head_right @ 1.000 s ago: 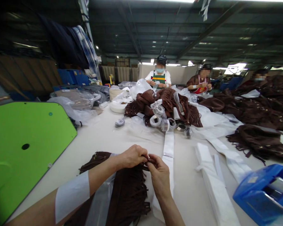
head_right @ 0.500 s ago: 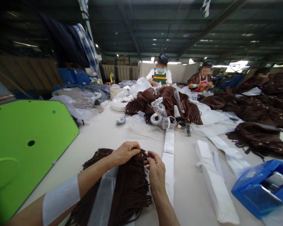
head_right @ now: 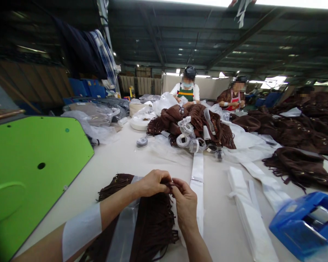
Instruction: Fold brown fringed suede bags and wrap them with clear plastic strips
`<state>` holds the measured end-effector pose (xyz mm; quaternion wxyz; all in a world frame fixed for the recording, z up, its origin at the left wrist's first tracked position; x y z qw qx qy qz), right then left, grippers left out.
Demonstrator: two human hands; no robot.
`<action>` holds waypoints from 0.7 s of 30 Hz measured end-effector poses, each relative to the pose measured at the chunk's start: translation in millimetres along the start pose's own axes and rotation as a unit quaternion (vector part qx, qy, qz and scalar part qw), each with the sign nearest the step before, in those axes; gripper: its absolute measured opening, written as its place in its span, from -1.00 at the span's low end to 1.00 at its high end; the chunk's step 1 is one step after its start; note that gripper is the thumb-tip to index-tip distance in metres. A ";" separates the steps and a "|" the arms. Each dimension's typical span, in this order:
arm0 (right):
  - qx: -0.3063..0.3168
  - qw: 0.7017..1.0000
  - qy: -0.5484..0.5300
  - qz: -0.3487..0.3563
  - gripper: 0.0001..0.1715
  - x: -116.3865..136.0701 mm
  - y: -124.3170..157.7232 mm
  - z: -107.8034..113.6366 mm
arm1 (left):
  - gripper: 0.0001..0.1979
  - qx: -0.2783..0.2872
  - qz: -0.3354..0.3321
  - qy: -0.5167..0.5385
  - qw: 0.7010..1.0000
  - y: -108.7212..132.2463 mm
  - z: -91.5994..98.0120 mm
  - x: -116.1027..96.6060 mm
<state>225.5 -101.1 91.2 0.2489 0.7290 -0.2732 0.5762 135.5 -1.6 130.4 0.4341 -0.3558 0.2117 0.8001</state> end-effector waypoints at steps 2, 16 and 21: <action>0.001 1.000 0.021 0.014 -0.64 -3.9 2.6 3.0 | -0.88 0.000 0.013 -0.014 1.000 -0.8 -3.0 1.3; -0.014 0.998 0.031 -0.059 -0.69 -21.5 -10.1 -7.4 | -0.87 0.003 0.031 0.232 0.972 14.7 -6.5 8.3; -0.028 0.993 -0.018 -0.111 -0.71 -24.1 -11.8 -1.0 | -0.80 -0.036 0.022 0.266 0.963 17.1 7.2 14.0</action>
Point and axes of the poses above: each hand's wrist, its own y-axis away from the middle knuckle, its own z-axis out of the back of the hand, x = y × z, the point moved 2 cm from there along -y, towards the middle knuckle
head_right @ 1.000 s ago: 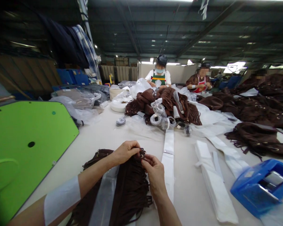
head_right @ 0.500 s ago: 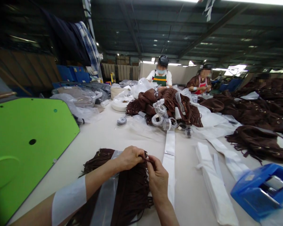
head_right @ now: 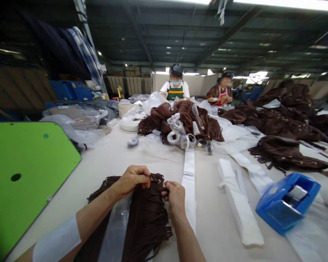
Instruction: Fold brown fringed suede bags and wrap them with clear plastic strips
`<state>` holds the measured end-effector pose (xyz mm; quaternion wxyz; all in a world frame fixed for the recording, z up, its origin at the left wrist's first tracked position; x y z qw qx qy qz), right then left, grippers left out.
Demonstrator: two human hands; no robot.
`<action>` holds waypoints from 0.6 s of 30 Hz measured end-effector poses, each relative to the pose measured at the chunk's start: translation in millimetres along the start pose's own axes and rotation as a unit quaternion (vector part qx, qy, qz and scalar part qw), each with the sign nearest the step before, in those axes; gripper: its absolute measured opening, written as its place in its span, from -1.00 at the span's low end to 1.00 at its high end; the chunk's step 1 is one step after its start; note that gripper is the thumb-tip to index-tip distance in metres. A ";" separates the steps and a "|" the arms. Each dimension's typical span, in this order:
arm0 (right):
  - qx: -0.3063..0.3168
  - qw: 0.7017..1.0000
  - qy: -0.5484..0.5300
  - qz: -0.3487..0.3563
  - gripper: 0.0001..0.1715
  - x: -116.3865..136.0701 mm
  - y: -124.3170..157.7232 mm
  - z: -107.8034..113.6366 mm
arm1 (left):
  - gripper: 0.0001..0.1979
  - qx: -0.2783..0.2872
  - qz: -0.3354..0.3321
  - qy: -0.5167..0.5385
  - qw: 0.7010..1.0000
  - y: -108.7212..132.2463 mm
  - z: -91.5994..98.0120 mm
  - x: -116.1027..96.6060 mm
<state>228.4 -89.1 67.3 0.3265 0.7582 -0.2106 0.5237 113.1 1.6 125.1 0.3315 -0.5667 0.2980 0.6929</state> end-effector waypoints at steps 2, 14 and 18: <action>0.016 1.000 -0.015 0.003 -0.66 0.8 3.7 3.5 | -0.79 0.000 0.000 -0.007 1.000 -2.1 2.8 -1.6; 0.069 0.992 -0.085 0.057 -0.56 19.9 18.9 5.5 | -0.92 0.066 -0.005 -0.115 0.991 -12.0 -21.7 -0.8; 0.078 0.993 -0.017 0.086 -0.62 16.4 18.7 7.5 | -0.86 0.022 0.025 -0.089 0.996 -11.8 -21.0 2.3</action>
Point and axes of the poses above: each hand's wrist, its own y-axis away from the middle knuckle, its own z-axis out of the back of the hand, x = y × z, the point moved 2 cm from there along -y, towards the middle knuckle
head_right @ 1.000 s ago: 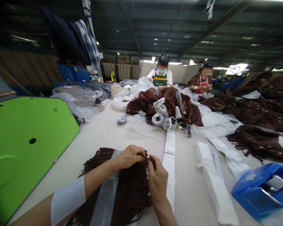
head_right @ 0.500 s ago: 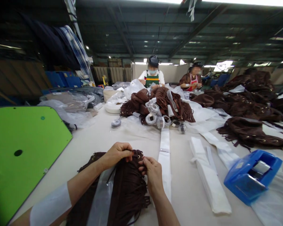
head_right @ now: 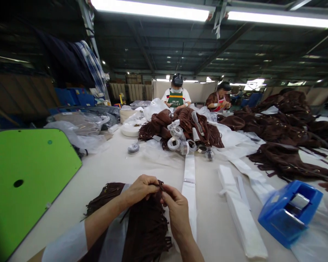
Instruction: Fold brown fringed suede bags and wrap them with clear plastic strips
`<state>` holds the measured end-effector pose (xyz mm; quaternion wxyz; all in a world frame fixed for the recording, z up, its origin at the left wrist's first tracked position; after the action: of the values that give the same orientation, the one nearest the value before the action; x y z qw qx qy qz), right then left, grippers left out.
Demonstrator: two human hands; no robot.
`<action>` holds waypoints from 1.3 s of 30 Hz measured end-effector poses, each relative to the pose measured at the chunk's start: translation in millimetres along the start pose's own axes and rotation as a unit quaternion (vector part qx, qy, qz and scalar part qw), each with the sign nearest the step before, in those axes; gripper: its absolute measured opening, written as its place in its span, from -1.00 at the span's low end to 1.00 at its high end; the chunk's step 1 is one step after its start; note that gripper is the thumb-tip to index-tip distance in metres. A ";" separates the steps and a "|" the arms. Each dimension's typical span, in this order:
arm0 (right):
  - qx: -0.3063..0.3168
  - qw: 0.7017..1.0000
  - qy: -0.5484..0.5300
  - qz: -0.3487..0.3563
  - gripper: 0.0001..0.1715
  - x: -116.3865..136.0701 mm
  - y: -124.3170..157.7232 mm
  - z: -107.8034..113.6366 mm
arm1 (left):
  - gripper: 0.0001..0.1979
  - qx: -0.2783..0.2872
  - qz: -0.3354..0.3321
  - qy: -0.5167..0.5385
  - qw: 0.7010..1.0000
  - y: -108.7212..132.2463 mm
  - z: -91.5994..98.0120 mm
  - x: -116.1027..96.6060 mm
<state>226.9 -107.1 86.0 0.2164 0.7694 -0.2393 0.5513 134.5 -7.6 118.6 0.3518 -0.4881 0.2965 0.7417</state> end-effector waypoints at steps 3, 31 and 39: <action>-0.004 0.993 0.107 0.043 -0.69 -3.4 1.8 0.3 | -0.87 -0.060 0.012 0.022 0.998 -0.8 2.3 1.2; 0.048 0.910 0.398 0.103 -0.71 -15.5 68.0 40.1 | -0.77 -0.009 -0.216 -0.342 0.915 43.3 2.1 -30.7; 0.063 0.911 0.406 0.029 -0.67 -32.6 77.5 52.1 | -0.88 0.063 -0.181 -0.427 0.884 93.5 -26.1 -1.2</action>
<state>209.6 -195.3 44.7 0.2304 0.4843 -0.1180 0.8357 72.4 -82.2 119.7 0.6026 -0.1462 0.0707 0.7813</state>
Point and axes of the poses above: each hand's wrist, its own y-axis away from the middle knuckle, its own z-axis out of the back of the hand, x = y × z, the point moved 2 cm from there along -y, towards the middle knuckle
